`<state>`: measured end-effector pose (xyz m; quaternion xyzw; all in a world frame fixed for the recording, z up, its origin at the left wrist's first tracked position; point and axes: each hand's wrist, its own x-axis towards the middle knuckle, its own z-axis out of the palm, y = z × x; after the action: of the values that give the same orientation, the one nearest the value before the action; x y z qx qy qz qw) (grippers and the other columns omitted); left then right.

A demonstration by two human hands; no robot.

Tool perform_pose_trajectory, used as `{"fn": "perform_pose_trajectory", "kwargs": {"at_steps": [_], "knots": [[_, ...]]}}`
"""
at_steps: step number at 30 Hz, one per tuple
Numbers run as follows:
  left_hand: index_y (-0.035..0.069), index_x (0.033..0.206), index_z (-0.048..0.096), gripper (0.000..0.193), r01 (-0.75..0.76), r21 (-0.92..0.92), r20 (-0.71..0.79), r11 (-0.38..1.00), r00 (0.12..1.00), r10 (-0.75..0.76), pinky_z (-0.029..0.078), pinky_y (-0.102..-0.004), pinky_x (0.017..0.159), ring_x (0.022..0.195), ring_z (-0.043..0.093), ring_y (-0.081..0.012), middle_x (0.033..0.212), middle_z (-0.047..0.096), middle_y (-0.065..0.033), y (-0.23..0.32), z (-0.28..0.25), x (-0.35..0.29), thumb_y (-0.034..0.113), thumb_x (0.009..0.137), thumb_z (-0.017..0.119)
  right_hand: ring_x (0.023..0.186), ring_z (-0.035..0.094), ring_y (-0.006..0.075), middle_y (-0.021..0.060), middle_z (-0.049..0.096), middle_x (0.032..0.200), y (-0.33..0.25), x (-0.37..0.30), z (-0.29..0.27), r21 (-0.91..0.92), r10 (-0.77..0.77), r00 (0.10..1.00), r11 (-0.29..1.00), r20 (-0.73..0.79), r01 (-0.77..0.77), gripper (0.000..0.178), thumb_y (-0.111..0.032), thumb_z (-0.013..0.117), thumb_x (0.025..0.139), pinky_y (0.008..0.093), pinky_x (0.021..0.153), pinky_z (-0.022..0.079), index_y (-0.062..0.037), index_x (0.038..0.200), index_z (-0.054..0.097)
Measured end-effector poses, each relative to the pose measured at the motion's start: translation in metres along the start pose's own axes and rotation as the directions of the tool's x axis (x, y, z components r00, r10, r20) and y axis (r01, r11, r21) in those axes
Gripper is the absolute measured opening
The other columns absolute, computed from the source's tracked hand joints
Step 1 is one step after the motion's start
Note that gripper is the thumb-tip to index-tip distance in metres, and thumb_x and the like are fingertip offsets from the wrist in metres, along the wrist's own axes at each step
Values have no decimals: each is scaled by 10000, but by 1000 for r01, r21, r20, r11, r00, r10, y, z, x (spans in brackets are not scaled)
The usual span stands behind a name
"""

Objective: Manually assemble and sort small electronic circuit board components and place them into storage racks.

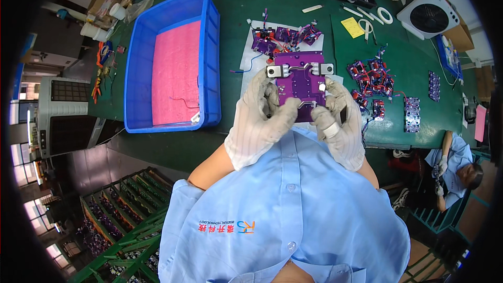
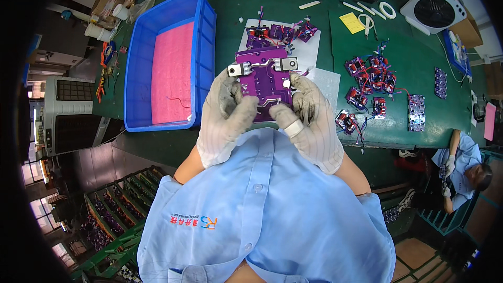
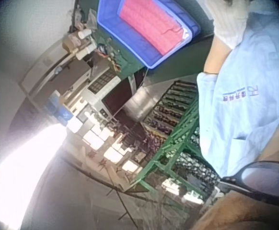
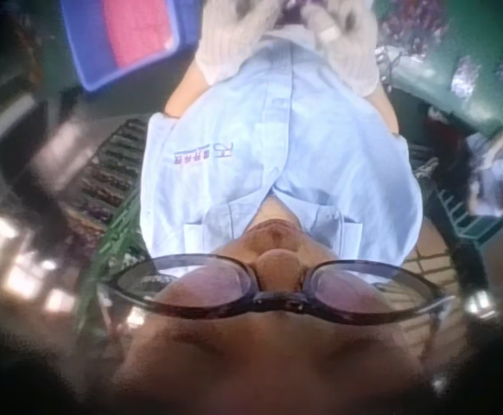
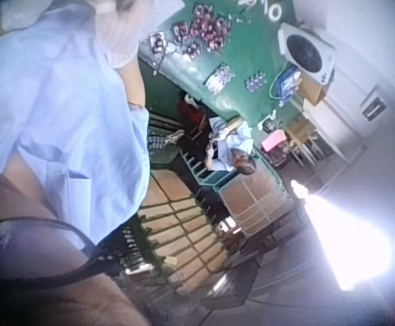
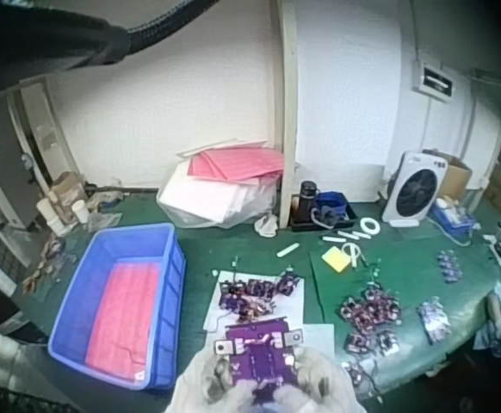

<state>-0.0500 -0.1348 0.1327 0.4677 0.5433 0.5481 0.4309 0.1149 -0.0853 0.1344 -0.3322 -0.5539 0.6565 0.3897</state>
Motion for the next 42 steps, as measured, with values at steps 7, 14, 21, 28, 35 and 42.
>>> {"fn": "perform_pose_trajectory", "kwargs": {"at_steps": [7,14,21,28,35,42], "knots": [[-35,1200,479,423,178,-242,-109,954,972,-209,455,-220,677,739,516,-74,835,557,-49,-14,-2,-4,157,846,611,539,491,53,36,554,803,9,-1,1,243,231,971,947,-60,-211,435,-194,550,894,201,429,379,23,1249,425],[-31,1254,427,464,229,-509,-11,830,962,-273,472,-258,719,805,547,-112,938,566,-57,-26,-9,-9,131,852,590,633,558,85,52,567,884,11,-3,-2,224,261,964,944,-57,-243,402,-213,515,920,203,474,437,-5,1253,429],[1,1271,359,432,224,-570,-50,791,951,-305,582,-377,671,956,611,-219,1132,540,-136,-30,-8,-11,192,914,509,688,595,140,99,564,962,36,-10,0,534,216,976,825,7,-187,550,-423,490,919,220,520,501,-31,1288,379],[40,1270,382,523,206,-646,48,735,972,-230,570,-350,682,969,602,-203,1123,552,-106,-34,-12,-11,453,949,366,751,601,160,112,548,1033,41,-4,4,549,322,946,787,20,-280,704,-536,514,862,247,569,524,-3,1294,357],[-13,1268,369,651,219,-719,-8,660,946,-323,569,-340,557,850,647,-225,1093,570,-162,-34,-14,-6,542,930,314,893,584,167,119,506,1145,45,1,11,537,281,960,810,-3,-235,796,-587,532,823,278,694,533,13,1308,336],[1,1269,371,657,204,-757,-29,620,939,-344,561,-327,557,833,646,-218,1088,581,-159,-37,-26,-3,556,931,278,828,589,152,120,533,1094,41,9,21,517,277,956,808,92,-284,831,-615,520,814,243,639,521,17,1314,320]]}}
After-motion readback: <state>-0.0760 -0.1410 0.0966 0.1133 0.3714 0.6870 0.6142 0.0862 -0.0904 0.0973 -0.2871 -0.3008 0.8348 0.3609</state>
